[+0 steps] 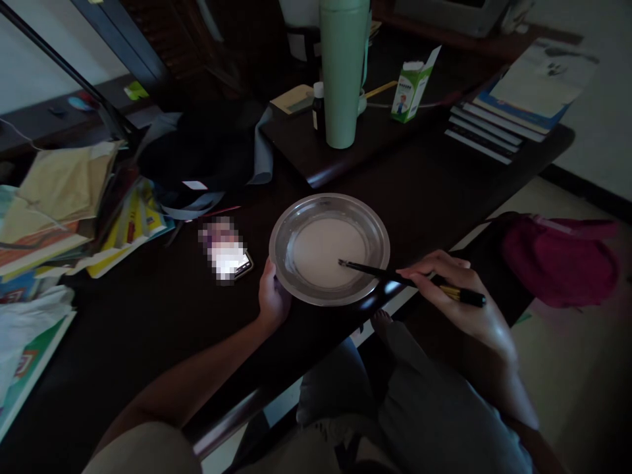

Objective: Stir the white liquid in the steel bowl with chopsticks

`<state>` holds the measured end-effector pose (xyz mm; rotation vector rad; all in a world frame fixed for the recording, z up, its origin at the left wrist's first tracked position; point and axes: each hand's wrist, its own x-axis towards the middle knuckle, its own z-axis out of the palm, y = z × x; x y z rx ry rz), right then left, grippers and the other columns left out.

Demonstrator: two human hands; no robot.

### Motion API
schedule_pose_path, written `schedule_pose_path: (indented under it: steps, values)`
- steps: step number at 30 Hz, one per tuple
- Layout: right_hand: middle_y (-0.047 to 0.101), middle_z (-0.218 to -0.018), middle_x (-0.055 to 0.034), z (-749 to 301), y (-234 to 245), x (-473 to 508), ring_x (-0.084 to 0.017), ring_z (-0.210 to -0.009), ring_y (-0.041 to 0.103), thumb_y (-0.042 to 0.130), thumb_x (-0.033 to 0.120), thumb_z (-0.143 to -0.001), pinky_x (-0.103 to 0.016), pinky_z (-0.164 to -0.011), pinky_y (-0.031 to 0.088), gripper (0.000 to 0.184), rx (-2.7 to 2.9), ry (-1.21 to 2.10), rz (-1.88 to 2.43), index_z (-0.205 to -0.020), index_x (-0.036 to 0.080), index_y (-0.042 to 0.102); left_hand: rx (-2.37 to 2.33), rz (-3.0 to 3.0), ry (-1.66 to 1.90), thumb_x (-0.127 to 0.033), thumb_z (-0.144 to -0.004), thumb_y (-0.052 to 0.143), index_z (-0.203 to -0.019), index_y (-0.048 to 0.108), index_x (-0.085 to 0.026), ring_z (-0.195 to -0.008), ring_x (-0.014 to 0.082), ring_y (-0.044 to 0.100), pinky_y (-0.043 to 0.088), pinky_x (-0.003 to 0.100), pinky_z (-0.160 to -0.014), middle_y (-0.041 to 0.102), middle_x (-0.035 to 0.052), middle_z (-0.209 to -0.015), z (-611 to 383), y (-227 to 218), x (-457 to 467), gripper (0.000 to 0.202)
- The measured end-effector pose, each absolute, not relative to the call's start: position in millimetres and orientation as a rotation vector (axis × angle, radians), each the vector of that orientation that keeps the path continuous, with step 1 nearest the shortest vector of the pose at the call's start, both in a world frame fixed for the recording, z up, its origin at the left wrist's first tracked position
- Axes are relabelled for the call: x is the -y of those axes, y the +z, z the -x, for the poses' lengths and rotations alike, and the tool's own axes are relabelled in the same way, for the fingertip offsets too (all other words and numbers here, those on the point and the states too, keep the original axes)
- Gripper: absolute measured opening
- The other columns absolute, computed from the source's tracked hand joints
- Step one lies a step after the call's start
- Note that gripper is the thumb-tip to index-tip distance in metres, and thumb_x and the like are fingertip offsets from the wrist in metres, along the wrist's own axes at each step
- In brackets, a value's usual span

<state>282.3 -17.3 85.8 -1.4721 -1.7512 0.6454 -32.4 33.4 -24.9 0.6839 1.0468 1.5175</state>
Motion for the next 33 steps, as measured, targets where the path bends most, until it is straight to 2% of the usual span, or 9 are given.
schedule_pose_path:
  steps: [9, 16, 23, 29, 33]
  values:
    - [0.085, -0.093, -0.0016, -252.3, 68.0, 2.4, -0.025, -0.090, 0.073, 0.062, 0.051, -0.107, -0.050, -0.090, 0.046, 0.029, 1.865, 0.742, 1.355, -0.095, 0.033, 0.083, -1.031, -0.669, 1.524, -0.056, -0.094, 0.071, -0.114, 0.081, -0.026, -0.123, 0.0321, 0.075, 0.057, 0.049, -0.112, 0.083, 0.0064, -0.121, 28.8, -22.0, -31.8, 0.038]
    - [0.086, -0.098, -0.0011, -241.2, 46.2, -14.5, -0.027, -0.095, 0.073, 0.063, 0.044, -0.106, -0.053, -0.098, 0.044, 0.024, 1.780, 0.576, 1.433, -0.099, 0.034, 0.083, -1.056, -0.674, 1.520, -0.056, -0.094, 0.071, -0.114, 0.080, -0.026, -0.121, 0.0312, 0.076, 0.057, 0.047, -0.111, 0.083, 0.0064, -0.120, 29.5, -22.4, -30.9, 0.038]
    - [0.083, -0.093, -0.0020, -266.8, 68.1, 0.7, -0.026, -0.087, 0.074, 0.065, 0.043, -0.105, -0.053, -0.095, 0.045, 0.023, 1.734, 0.472, 1.526, -0.094, 0.033, 0.083, -1.036, -0.677, 1.528, -0.058, -0.092, 0.073, -0.113, 0.081, -0.025, -0.121, 0.0321, 0.076, 0.059, 0.048, -0.110, 0.083, 0.0075, -0.121, 30.2, -22.7, -31.9, 0.040]
    - [0.083, -0.094, -0.0041, -279.0, 84.0, 12.0, -0.026, -0.086, 0.075, 0.065, 0.051, -0.106, -0.049, -0.085, 0.051, 0.028, 1.767, 0.676, 1.461, -0.097, 0.033, 0.084, -1.045, -0.672, 1.517, -0.056, -0.093, 0.071, -0.113, 0.080, -0.025, -0.124, 0.0320, 0.075, 0.058, 0.048, -0.111, 0.083, 0.0069, -0.121, 30.7, -23.8, -34.5, 0.037]
    - [0.084, -0.093, -0.0034, -270.4, 79.5, 7.3, -0.026, -0.087, 0.076, 0.065, 0.050, -0.106, -0.051, -0.087, 0.052, 0.029, 1.803, 0.730, 1.409, -0.093, 0.032, 0.083, -1.013, -0.660, 1.525, -0.057, -0.091, 0.074, -0.112, 0.081, -0.027, -0.124, 0.0315, 0.075, 0.058, 0.047, -0.112, 0.083, 0.0051, -0.121, 28.9, -22.3, -34.3, 0.037]
